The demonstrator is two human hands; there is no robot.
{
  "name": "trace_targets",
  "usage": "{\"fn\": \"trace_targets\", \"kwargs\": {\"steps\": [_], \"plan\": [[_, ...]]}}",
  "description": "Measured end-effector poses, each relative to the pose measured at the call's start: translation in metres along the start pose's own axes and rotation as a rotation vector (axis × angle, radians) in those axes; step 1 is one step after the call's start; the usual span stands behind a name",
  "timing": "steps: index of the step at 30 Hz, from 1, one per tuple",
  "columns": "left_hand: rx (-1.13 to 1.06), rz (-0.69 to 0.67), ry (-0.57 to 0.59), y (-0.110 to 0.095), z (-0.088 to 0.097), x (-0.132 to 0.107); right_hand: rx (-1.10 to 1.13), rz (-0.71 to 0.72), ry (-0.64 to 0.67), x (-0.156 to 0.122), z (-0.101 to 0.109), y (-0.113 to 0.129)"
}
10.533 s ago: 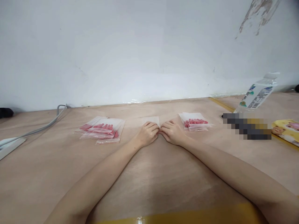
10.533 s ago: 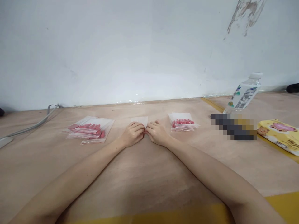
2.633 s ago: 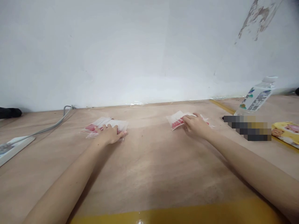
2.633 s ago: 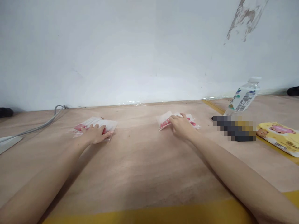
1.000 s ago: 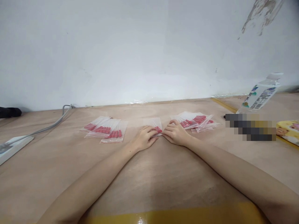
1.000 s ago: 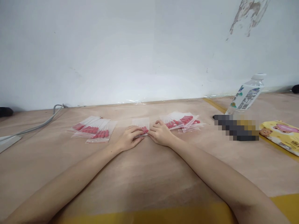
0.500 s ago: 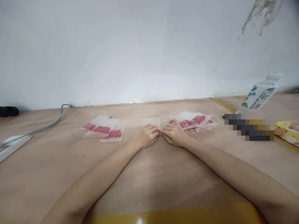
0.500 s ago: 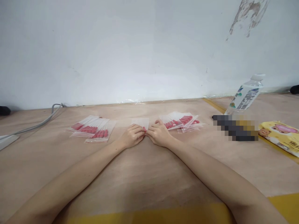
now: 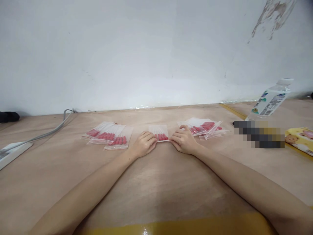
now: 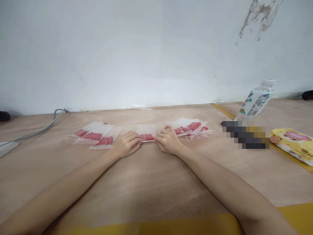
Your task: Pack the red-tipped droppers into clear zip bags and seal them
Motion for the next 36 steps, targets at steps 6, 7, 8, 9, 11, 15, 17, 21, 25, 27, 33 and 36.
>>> {"fn": "trace_targets", "kwargs": {"steps": [6,7,8,9,11,15,17,21,25,27,33,36], "plan": [[-0.003,0.053,0.023,0.006,0.011,-0.02,0.01,0.01,-0.037,-0.001,0.001,0.0],[-0.006,0.07,0.029,0.007,0.011,-0.022,0.009,0.011,-0.038,-0.001,0.001,0.0],[-0.009,0.091,0.033,0.008,0.01,-0.022,0.006,0.011,-0.035,-0.001,0.001,0.001],[-0.013,0.115,0.037,0.01,0.009,-0.022,0.002,0.011,-0.03,0.0,0.0,0.001],[-0.023,0.171,0.045,0.013,0.006,-0.022,-0.006,0.011,-0.02,0.0,-0.001,0.001],[-0.048,0.274,0.05,0.018,0.001,-0.024,0.008,-0.012,0.02,0.0,-0.004,0.0],[-0.061,0.302,0.045,0.016,0.001,-0.027,0.045,-0.033,0.044,0.0,-0.005,-0.001],[-0.086,0.324,0.009,0.009,0.008,-0.03,0.165,-0.102,0.074,0.002,-0.006,0.004],[-0.018,0.377,-0.006,0.006,0.018,-0.038,0.298,-0.124,0.184,0.009,-0.022,0.019],[0.07,0.404,0.045,0.008,0.023,-0.049,0.341,-0.149,0.229,0.013,-0.034,0.024],[0.312,0.503,0.224,0.019,0.046,-0.099,0.338,-0.133,0.18,0.025,-0.045,0.006],[0.326,0.55,0.299,0.023,0.054,-0.113,0.316,-0.129,0.085,0.021,-0.026,-0.028]]}}
Point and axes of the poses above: each hand's wrist, its own x-axis towards the middle knuckle, its own z-axis out of the back of the hand, y = z × x, the point moved 5 cm from there along x, towards the middle knuckle, and after that the axes turned 12 degrees about -z, right-handed, at the moved point
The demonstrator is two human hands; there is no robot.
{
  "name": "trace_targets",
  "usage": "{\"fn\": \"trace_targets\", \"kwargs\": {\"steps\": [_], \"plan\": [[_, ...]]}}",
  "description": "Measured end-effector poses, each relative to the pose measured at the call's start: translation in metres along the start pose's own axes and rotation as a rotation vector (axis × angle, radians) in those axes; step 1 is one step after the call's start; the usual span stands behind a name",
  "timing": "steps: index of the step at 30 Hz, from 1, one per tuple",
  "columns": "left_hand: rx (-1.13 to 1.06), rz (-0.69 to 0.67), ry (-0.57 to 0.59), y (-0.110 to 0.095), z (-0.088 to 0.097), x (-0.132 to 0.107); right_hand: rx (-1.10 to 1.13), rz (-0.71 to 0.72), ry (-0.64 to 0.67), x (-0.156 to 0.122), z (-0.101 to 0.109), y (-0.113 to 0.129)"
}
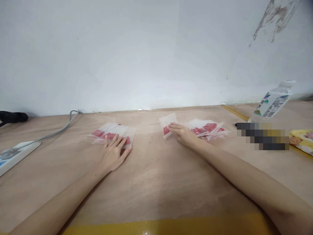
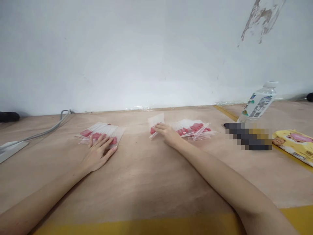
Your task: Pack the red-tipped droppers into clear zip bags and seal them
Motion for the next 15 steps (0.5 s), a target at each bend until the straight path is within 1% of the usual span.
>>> {"fn": "trace_targets", "kwargs": {"steps": [2,3,6,7,9,11,12,13,15], "plan": [[-0.015,-0.021,0.018,0.0,0.002,0.0,-0.013,-0.042,-0.044,-0.008,0.025,-0.023],[-0.027,-0.043,0.017,-0.003,0.003,0.002,-0.026,-0.057,-0.03,-0.014,0.037,-0.035],[-0.092,-0.106,0.013,-0.016,0.004,0.013,-0.098,-0.152,-0.035,-0.037,0.071,-0.067],[-0.127,-0.114,0.017,-0.021,0.003,0.017,-0.121,-0.181,-0.008,-0.045,0.08,-0.074],[-0.219,-0.107,0.03,-0.032,-0.001,0.026,-0.172,-0.224,0.088,-0.058,0.091,-0.083],[-0.331,-0.103,0.041,-0.045,-0.006,0.038,-0.23,-0.23,0.168,-0.063,0.097,-0.08],[-0.382,-0.105,0.038,-0.053,-0.009,0.045,-0.257,-0.221,0.175,-0.062,0.098,-0.074],[-0.423,-0.113,0.029,-0.061,-0.012,0.053,-0.277,-0.206,0.153,-0.059,0.099,-0.066],[-0.492,-0.136,-0.009,-0.078,-0.017,0.068,-0.277,-0.163,0.054,-0.049,0.095,-0.042]]}}
Point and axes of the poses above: each hand's wrist, its own x-axis towards the middle knuckle, its own z-axis out of the back of the hand, y = z × x, the point moved 5 cm from there along x, towards the middle knuckle, and after that the axes turned 12 degrees about -z, right-handed, at the moved point
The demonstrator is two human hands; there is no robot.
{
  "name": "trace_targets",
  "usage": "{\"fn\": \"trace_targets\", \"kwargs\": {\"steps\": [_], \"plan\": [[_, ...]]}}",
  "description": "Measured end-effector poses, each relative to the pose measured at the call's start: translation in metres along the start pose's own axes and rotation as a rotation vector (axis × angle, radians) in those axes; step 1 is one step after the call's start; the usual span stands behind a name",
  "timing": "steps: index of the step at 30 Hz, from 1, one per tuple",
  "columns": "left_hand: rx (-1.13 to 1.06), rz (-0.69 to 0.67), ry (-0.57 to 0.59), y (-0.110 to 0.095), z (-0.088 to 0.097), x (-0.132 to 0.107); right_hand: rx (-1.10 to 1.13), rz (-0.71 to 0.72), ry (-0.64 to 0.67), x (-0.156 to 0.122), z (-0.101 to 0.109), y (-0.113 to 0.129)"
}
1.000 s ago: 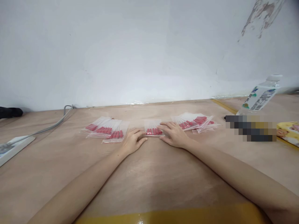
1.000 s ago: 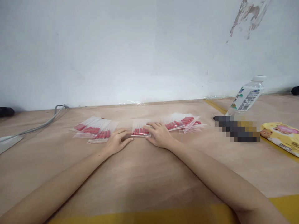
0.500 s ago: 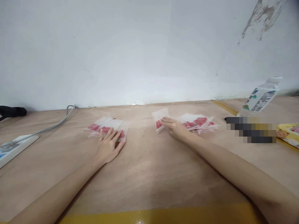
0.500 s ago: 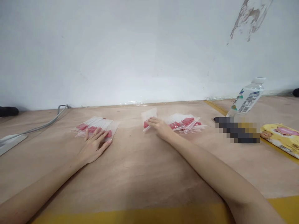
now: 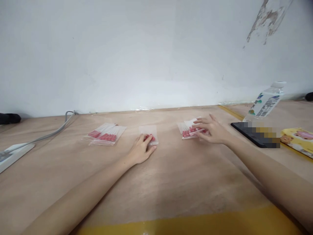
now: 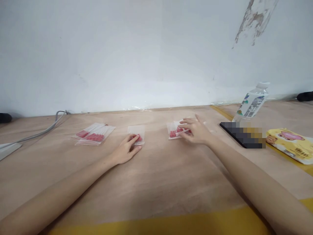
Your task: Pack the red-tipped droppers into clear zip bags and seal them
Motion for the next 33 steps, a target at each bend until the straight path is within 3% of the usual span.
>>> {"fn": "trace_targets", "kwargs": {"steps": [2,5,8,12,18,27,33], "plan": [[-0.052,-0.05,-0.043,-0.009,-0.01,0.015,0.067,0.057,-0.087,0.007,-0.005,0.032],[-0.078,-0.085,-0.078,-0.013,-0.017,0.027,0.131,0.236,-0.01,0.014,-0.031,0.08],[-0.065,-0.113,-0.045,-0.008,-0.015,0.024,0.074,0.311,0.012,0.018,-0.056,0.103],[-0.064,-0.134,0.075,0.001,-0.008,0.013,-0.091,0.359,-0.072,0.022,-0.069,0.105],[-0.076,-0.122,0.082,0.003,-0.005,0.01,-0.168,0.348,-0.177,0.021,-0.067,0.099],[-0.085,-0.189,-0.107,0.005,-0.007,0.016,-0.015,0.229,-0.196,0.02,-0.069,0.097],[-0.098,-0.206,-0.128,0.005,-0.009,0.018,0.095,0.271,-0.185,0.019,-0.068,0.098]]}}
Point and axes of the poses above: each hand's wrist, its own x-axis towards the middle knuckle, its own z-axis out of the back of the hand, y = z × x, the point moved 5 cm from there along x, towards the middle knuckle, and after that the axes turned 12 degrees about -z, right-handed, at the moved point
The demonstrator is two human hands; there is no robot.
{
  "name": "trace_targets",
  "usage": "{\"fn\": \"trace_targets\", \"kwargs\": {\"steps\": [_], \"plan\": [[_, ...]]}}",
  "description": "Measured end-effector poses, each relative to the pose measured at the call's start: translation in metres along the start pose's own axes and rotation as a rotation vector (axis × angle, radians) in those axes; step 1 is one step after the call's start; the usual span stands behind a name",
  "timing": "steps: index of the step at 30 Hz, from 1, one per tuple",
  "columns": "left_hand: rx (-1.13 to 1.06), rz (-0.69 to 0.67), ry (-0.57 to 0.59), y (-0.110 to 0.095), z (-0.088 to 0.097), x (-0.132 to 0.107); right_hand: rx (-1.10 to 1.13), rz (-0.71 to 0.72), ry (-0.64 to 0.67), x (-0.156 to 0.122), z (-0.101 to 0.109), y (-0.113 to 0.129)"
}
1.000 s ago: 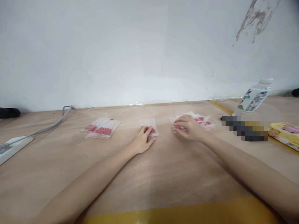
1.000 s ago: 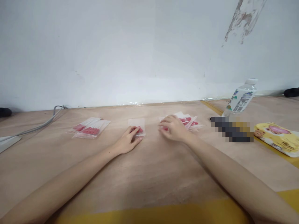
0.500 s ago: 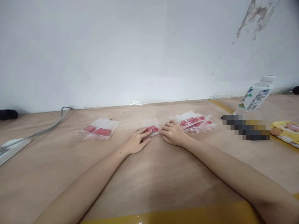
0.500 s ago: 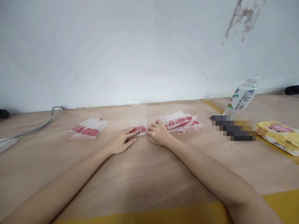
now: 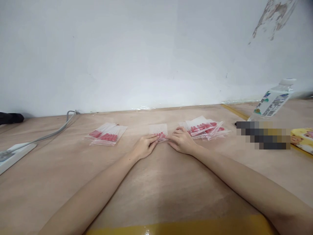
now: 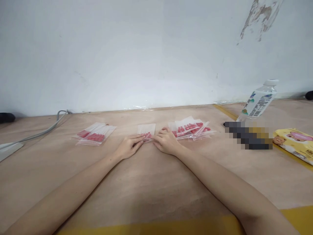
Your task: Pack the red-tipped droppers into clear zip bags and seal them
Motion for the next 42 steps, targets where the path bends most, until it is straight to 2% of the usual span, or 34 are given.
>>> {"fn": "trace_targets", "kwargs": {"steps": [4,9,17,23,29,34,42], "plan": [[0.08,-0.028,0.012,-0.003,0.0,-0.001,-0.101,0.062,-0.028,0.002,-0.001,0.001],[0.145,-0.077,0.029,-0.004,-0.001,0.002,-0.116,0.191,0.022,0.001,-0.01,0.003],[0.249,-0.257,-0.024,-0.015,-0.014,0.021,0.044,0.143,-0.078,0.0,-0.008,0.0],[0.296,-0.319,-0.03,-0.019,-0.016,0.028,-0.007,0.138,-0.134,0.0,-0.003,0.003],[0.324,-0.359,-0.046,-0.022,-0.013,0.029,-0.013,0.139,-0.12,0.002,-0.002,0.005],[0.349,-0.392,-0.059,-0.023,-0.012,0.027,-0.02,0.16,-0.162,0.001,-0.001,0.006],[0.396,-0.538,-0.101,-0.022,0.002,0.007,-0.073,0.365,-0.244,-0.005,0.002,0.014]]}}
Point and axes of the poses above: each hand's wrist, its own x-axis towards the middle knuckle, its own z-axis out of the back of the hand, y = z × x, the point moved 5 cm from there along x, towards the middle knuckle, and after that the axes turned 12 degrees about -z, right-handed, at the moved point
